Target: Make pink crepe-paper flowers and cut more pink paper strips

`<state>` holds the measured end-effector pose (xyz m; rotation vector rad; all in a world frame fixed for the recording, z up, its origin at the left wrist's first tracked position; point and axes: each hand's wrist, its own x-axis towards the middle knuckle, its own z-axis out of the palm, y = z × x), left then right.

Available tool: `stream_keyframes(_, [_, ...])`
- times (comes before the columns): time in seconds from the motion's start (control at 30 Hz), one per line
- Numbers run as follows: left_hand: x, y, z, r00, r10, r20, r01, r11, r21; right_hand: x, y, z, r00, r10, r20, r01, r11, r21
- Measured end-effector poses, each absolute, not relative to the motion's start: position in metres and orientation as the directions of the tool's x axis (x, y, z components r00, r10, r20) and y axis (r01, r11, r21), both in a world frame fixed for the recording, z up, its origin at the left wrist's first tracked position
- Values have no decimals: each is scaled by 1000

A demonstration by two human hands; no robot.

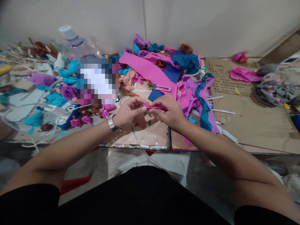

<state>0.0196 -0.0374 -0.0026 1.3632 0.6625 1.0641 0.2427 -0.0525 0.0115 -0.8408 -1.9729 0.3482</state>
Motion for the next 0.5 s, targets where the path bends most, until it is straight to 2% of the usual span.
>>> stream_keyframes(0.5, [18, -35, -9, 460, 870, 176, -233, -73, 970, 241, -56, 16, -346, 681, 645, 435, 726, -533])
